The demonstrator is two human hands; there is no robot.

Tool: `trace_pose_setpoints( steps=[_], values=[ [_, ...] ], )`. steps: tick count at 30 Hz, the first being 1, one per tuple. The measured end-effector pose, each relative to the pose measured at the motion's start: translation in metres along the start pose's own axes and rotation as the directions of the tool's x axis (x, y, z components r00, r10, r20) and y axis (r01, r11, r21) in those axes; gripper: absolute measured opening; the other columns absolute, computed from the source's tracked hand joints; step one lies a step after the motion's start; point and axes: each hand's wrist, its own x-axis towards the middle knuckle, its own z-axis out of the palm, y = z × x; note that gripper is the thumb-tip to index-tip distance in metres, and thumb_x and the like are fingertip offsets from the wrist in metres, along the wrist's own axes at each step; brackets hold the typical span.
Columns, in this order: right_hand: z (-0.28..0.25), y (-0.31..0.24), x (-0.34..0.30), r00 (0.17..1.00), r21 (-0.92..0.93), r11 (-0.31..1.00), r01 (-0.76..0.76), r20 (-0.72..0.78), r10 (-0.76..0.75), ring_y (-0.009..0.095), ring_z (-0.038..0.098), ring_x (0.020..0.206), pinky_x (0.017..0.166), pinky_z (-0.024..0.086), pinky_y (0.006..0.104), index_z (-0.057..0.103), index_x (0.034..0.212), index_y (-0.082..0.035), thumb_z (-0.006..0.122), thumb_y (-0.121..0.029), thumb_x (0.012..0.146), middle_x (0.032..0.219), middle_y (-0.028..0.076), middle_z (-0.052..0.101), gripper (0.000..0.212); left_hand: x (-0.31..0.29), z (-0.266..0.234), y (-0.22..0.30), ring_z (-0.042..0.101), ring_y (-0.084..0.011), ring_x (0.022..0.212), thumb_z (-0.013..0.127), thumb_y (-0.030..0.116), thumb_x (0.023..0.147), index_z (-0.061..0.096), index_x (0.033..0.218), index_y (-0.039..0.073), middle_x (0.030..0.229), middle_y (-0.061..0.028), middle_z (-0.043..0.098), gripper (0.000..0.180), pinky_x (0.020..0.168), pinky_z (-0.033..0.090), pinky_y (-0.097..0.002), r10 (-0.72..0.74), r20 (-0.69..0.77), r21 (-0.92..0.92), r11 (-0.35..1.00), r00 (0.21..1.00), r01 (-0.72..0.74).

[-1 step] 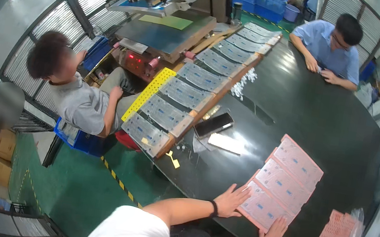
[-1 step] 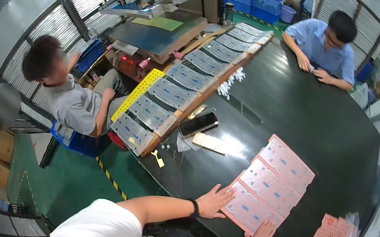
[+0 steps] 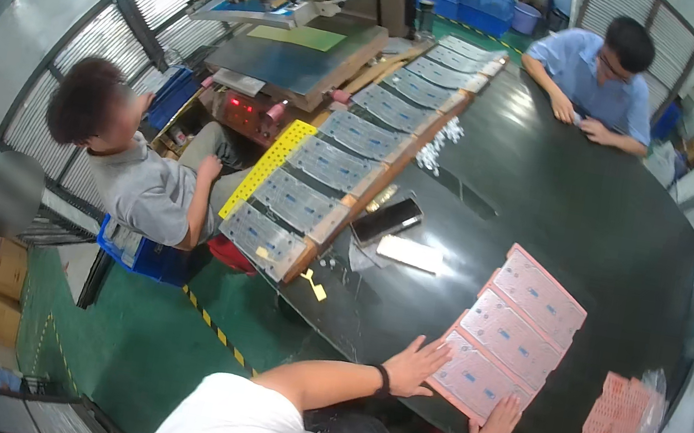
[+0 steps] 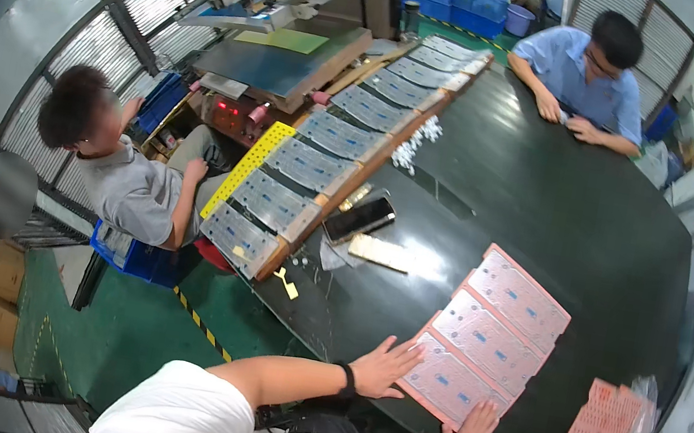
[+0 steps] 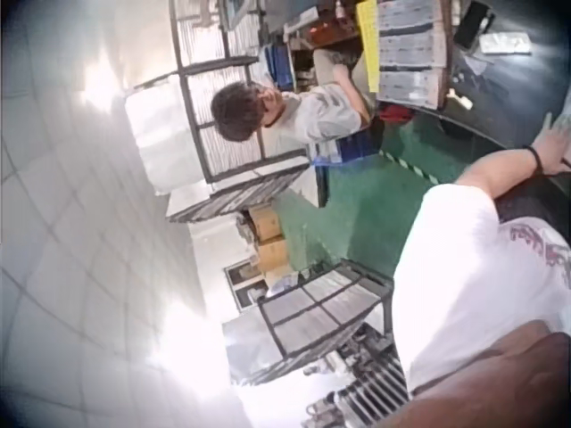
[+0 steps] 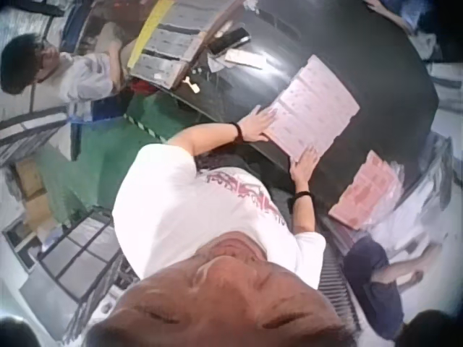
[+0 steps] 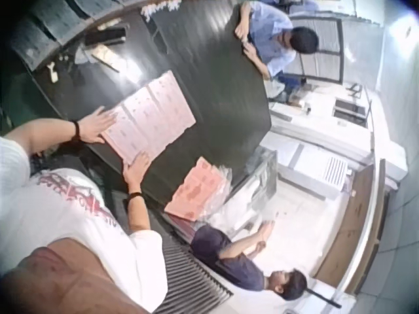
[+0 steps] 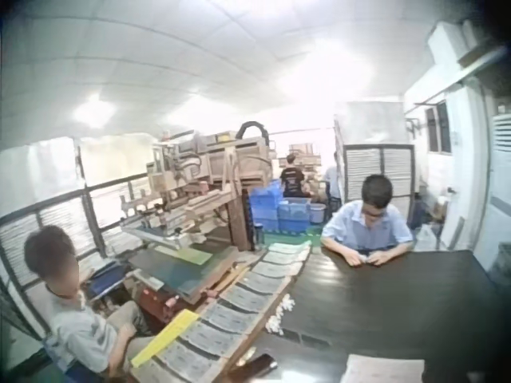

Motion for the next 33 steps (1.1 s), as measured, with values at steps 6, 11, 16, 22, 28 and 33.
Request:
trace_pose_setpoints(
  steps=[6, 11, 16, 22, 28, 33],
  values=[
    [-0.027, -0.059, -0.023, 0.987, 0.161, 0.974, -0.158, 0.058, 0.150, 0.045, 0.023, 0.127, 0.104, 0.016, 0.0527, 0.033, 0.126, 0.011, 0.064, -0.034, 0.072, 0.134, 0.031, 0.028, 0.076, -0.048, -0.006, 0.029, 0.019, -0.0374, 0.131, 0.057, 0.050, 0.076, 0.030, 0.131, -0.008, 0.139, -0.0243, 0.026, 0.085, 0.101, 0.019, -0.0546, -0.128, 0.134, 0.030, 0.992, 0.983, 0.125],
    [0.020, -0.078, 0.019, 0.983, 0.296, 0.953, 0.068, -0.182, -0.013, 0.042, 0.021, 0.130, 0.108, 0.012, 0.0479, 0.030, 0.129, 0.011, 0.061, -0.035, 0.076, 0.136, 0.030, 0.027, 0.077, -0.046, 0.013, 0.032, 0.015, -0.0375, 0.133, 0.052, 0.056, 0.077, 0.025, 0.133, -0.010, 0.142, -0.0240, 0.021, 0.090, 0.103, 0.016, -0.0556, -0.166, 0.026, 0.199, 0.967, 0.986, 0.157],
    [0.022, -0.040, -0.006, 0.986, 0.183, 0.976, -0.119, -0.095, 0.138, 0.036, 0.014, 0.134, 0.108, 0.012, 0.0478, 0.025, 0.132, 0.011, 0.060, -0.042, 0.075, 0.142, 0.024, 0.020, 0.085, -0.049, 0.013, 0.049, 0.019, -0.0346, 0.133, 0.053, 0.056, 0.077, 0.027, 0.133, -0.008, 0.141, -0.0228, 0.024, 0.089, 0.103, 0.016, -0.0549, -0.231, 0.022, 0.271, 0.938, 0.973, 0.216],
    [0.015, -0.036, -0.021, 0.960, 0.087, 0.973, -0.215, -0.167, 0.227, 0.036, 0.009, 0.135, 0.107, 0.008, 0.0516, 0.021, 0.134, 0.011, 0.057, -0.046, 0.076, 0.143, 0.024, 0.017, 0.088, -0.016, 0.041, 0.089, 0.017, -0.0441, 0.131, 0.054, 0.057, 0.077, 0.024, 0.131, -0.012, 0.139, -0.0324, 0.020, 0.093, 0.106, 0.012, -0.0516, -0.137, -0.032, -0.139, 0.982, 0.990, 0.132],
    [0.008, -0.033, -0.027, 0.958, -0.055, 0.957, -0.285, -0.040, 0.284, 0.035, 0.005, 0.136, 0.109, 0.007, 0.0468, 0.016, 0.136, 0.009, 0.051, -0.042, 0.080, 0.145, 0.024, 0.010, 0.084, 0.063, 0.017, 0.150, 0.024, -0.0357, 0.131, 0.040, 0.055, 0.083, 0.026, 0.135, -0.005, 0.138, -0.0246, 0.029, 0.081, 0.106, 0.016, -0.0477, 0.162, 0.189, -0.172, 0.977, 0.968, -0.130],
    [0.014, -0.032, -0.027, 0.963, 0.014, 0.964, -0.264, -0.059, 0.265, 0.035, 0.004, 0.136, 0.109, 0.006, 0.0463, 0.010, 0.136, 0.010, 0.057, -0.039, 0.078, 0.146, 0.024, 0.007, 0.090, 0.042, 0.053, 0.102, 0.018, -0.0310, 0.135, 0.037, 0.063, 0.080, 0.027, 0.136, -0.004, 0.143, -0.0194, 0.025, 0.088, 0.108, 0.012, -0.0453, 0.219, -0.028, -0.129, 0.967, 0.975, -0.220]
  ],
)
